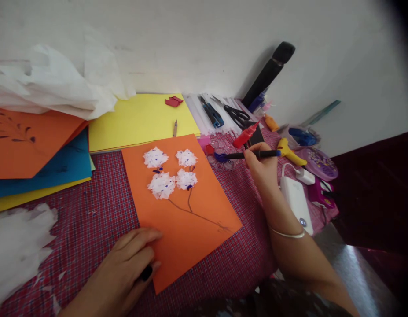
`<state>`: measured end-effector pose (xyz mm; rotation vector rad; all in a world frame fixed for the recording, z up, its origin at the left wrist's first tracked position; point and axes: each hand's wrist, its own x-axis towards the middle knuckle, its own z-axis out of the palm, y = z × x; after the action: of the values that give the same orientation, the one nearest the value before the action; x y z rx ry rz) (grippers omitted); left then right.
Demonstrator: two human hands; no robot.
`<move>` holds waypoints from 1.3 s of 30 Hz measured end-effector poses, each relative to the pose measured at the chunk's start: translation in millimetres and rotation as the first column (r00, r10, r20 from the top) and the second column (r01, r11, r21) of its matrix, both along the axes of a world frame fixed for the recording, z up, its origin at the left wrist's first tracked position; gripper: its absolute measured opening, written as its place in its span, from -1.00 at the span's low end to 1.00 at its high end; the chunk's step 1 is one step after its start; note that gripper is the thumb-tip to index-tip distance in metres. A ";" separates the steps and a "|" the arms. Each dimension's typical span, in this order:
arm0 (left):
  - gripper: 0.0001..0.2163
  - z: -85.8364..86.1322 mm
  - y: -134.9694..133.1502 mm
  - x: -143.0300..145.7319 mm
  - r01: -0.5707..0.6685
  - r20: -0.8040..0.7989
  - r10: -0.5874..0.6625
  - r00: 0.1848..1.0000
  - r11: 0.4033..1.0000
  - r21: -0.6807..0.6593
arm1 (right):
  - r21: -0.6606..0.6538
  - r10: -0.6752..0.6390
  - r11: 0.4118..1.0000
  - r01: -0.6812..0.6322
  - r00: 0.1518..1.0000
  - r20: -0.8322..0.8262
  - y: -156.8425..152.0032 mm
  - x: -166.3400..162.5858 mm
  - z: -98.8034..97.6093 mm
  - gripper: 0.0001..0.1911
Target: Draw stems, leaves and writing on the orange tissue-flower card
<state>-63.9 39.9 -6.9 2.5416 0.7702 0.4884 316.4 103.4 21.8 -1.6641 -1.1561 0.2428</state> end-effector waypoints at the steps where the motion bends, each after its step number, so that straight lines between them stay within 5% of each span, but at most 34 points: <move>1: -0.90 0.1 -0.1 0.1 -0.003 -0.003 0.003 1.000 1.000 -0.007 | -0.005 0.018 1.000 -0.018 1.000 -0.013 0.3 -1.2 -0.6 -0.88; 11: -0.93 7.2 1.1 4.8 0.001 0.028 -0.003 1.000 0.999 0.049 | -0.019 0.052 0.998 -0.053 0.996 -0.075 4.7 -6.2 -13.0 -0.88; 21: -0.87 1.4 -6.0 0.5 -0.027 -0.023 0.025 0.999 0.992 -0.122 | 0.087 0.024 0.996 -0.016 0.995 -0.093 -2.4 -16.2 -9.0 -0.88; 28: -0.86 5.9 -4.0 3.1 -0.013 -0.037 0.008 0.999 0.991 -0.134 | 0.026 0.233 0.972 -0.232 0.970 -0.068 -14.7 -57.5 -5.3 -0.90; 39: -0.84 7.4 -3.6 3.7 0.002 -0.029 -0.006 1.000 0.990 -0.143 | -0.013 0.293 0.956 -0.294 0.955 -0.033 -10.1 -60.7 -17.5 -0.91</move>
<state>-60.2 36.4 0.5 2.4215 0.7813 0.3808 255.7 93.3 4.3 -1.4937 -1.3806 0.4654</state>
